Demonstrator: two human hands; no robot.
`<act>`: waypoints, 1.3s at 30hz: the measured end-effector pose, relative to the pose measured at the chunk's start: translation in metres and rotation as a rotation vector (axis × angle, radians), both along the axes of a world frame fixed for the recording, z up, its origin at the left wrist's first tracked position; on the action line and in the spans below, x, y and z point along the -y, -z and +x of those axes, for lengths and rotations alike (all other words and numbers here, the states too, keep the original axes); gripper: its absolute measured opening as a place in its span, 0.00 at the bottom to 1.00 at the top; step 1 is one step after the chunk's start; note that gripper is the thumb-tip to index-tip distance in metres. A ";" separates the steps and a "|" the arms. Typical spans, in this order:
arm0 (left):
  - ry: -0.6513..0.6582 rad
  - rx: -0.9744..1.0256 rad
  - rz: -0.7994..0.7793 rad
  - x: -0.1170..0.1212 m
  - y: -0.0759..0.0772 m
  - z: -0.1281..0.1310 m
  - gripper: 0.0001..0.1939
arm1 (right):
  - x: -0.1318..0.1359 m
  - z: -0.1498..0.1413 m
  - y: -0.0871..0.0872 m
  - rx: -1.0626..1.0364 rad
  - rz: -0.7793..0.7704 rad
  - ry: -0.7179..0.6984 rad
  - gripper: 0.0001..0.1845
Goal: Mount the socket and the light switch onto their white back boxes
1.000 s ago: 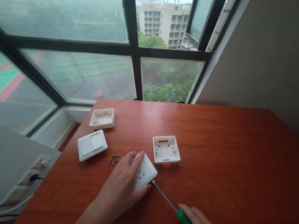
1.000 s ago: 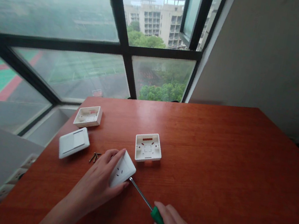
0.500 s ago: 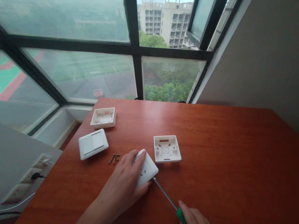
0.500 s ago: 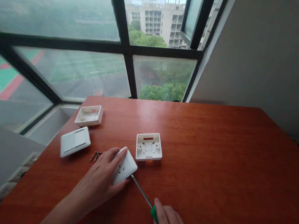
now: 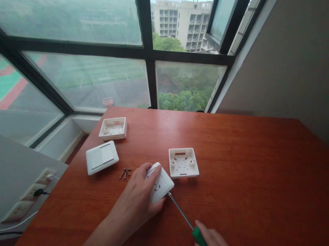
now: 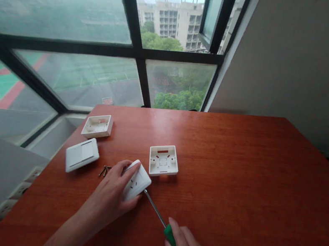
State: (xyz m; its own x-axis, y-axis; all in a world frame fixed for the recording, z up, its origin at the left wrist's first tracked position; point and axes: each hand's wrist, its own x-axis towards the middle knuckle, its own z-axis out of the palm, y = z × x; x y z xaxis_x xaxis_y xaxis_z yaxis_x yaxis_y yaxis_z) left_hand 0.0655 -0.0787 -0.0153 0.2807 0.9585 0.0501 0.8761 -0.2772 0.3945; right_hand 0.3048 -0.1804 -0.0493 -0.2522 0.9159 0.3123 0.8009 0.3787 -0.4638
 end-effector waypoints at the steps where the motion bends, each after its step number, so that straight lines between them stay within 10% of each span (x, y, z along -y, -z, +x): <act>1: 0.000 -0.001 0.009 0.000 0.001 0.000 0.36 | 0.000 -0.002 -0.004 -0.066 -0.087 0.006 0.17; 6: 0.018 0.001 0.037 -0.001 0.000 -0.002 0.36 | -0.003 -0.005 -0.014 -0.244 -0.377 0.043 0.17; 14: 0.097 0.130 -0.029 -0.002 -0.001 0.003 0.38 | -0.012 0.002 -0.006 0.117 0.058 -0.022 0.20; 24: 0.040 0.225 0.030 -0.010 -0.013 -0.001 0.37 | -0.033 0.003 -0.013 -0.069 -0.349 0.011 0.18; 33: -0.023 0.060 0.206 -0.050 -0.035 -0.044 0.32 | -0.032 0.013 -0.015 -0.171 -0.347 0.061 0.17; 39: 0.065 -0.144 0.215 -0.087 -0.024 -0.054 0.31 | -0.033 0.017 -0.010 -0.152 -0.348 0.089 0.17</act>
